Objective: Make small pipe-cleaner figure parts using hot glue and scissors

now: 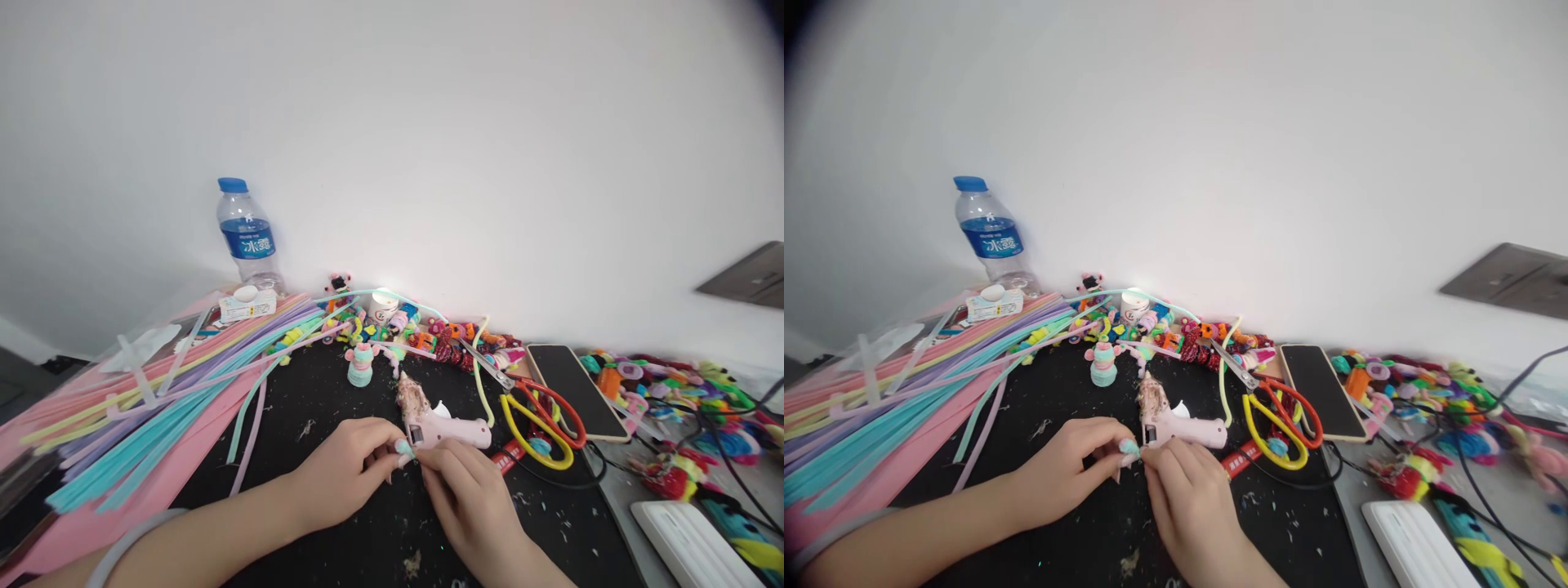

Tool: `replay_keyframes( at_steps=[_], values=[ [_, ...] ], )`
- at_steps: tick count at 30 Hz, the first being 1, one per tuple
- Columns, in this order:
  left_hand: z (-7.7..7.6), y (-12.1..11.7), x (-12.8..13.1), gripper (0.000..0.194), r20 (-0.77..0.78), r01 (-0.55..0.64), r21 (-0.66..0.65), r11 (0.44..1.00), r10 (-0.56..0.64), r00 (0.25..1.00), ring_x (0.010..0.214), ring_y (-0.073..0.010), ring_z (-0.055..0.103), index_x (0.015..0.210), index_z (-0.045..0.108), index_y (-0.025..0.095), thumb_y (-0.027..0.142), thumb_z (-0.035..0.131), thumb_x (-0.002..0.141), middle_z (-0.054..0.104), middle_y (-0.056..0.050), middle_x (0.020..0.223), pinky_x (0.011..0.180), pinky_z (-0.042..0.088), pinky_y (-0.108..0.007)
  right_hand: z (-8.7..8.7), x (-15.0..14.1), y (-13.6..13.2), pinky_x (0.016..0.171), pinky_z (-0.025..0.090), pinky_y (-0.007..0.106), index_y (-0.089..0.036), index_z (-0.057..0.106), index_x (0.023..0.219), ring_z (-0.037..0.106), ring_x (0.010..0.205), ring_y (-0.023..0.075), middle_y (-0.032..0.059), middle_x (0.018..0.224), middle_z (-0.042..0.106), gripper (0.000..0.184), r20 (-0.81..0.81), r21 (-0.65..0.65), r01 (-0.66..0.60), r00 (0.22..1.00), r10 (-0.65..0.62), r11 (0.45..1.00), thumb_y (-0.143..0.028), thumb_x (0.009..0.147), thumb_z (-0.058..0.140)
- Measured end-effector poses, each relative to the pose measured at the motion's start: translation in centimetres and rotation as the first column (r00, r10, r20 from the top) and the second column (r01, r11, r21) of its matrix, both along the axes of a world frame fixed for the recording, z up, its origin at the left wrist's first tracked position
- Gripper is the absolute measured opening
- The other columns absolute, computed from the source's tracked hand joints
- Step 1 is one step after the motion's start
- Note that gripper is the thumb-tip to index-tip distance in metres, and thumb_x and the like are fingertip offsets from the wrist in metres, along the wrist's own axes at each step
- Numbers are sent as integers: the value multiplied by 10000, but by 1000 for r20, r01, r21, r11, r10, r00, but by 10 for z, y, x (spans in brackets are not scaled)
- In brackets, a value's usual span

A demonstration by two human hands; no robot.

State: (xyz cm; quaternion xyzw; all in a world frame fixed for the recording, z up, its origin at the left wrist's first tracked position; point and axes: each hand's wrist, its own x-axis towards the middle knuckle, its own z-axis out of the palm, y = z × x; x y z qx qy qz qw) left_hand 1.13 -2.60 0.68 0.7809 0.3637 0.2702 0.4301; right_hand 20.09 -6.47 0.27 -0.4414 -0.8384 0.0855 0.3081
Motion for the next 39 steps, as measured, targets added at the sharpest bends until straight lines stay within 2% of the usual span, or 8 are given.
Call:
replay_keyframes(
  at_steps=[4,10,21,28,31,34,36,39],
  values=[
    [1,3,1,76,55,10,-100,995,-5,998,611,-108,576,825,590,168,176,514,822,572,12,724,591,456,-191,-1,2,-2,598,461,292,-180,591,941,576,669,185,60,753,623,180,-51,-58,27,998,-30,998,-97,861,453],
    [0,2,2,104,63,16,-95,995,-11,998,597,-112,588,811,588,169,177,488,835,571,18,684,591,462,-196,-3,1,-3,613,475,283,-191,576,938,594,676,181,51,766,646,177,-92,-22,28,995,-30,999,-85,840,474],
    [-1,-1,-1,152,-56,3,95,995,3,998,666,-132,552,810,580,176,159,441,868,584,3,696,658,412,-223,-2,-1,-4,554,454,280,-172,557,882,574,613,180,51,692,622,154,1,-3,5,1000,-5,1000,-84,849,435],
    [-2,-3,-2,159,-77,25,153,988,-13,997,717,-145,554,867,588,184,159,431,879,607,-13,760,679,410,-228,-1,-5,-8,528,446,276,-158,557,840,563,587,173,55,661,607,161,48,44,-26,999,24,999,-68,849,424],
    [-1,0,-2,159,-28,11,134,991,-8,1000,714,-138,561,863,587,183,150,432,877,605,-6,752,686,417,-224,4,-2,-7,577,464,290,-174,558,919,576,648,181,57,726,622,162,0,6,-39,999,39,999,-88,853,437],
    [-1,3,-2,149,31,-41,84,996,39,999,684,-135,569,841,582,184,157,439,874,599,8,703,683,426,-229,8,7,0,689,475,323,-186,528,1020,576,796,201,81,886,620,230,-62,-7,-31,998,31,999,-83,840,429],
    [-2,5,-2,138,70,-81,33,996,78,994,651,-130,576,839,575,182,169,442,873,597,12,691,667,436,-232,9,14,7,782,455,362,-182,500,1075,544,926,225,104,1001,585,296,-67,23,49,997,-47,999,-59,820,415],
    [-3,7,-3,125,124,-135,-33,990,138,983,616,-124,586,841,560,178,180,439,871,593,17,677,633,444,-226,9,21,18,855,400,436,-168,486,1120,480,1032,272,126,1113,519,395,56,35,205,977,-206,978,-43,750,432]
  ],
)
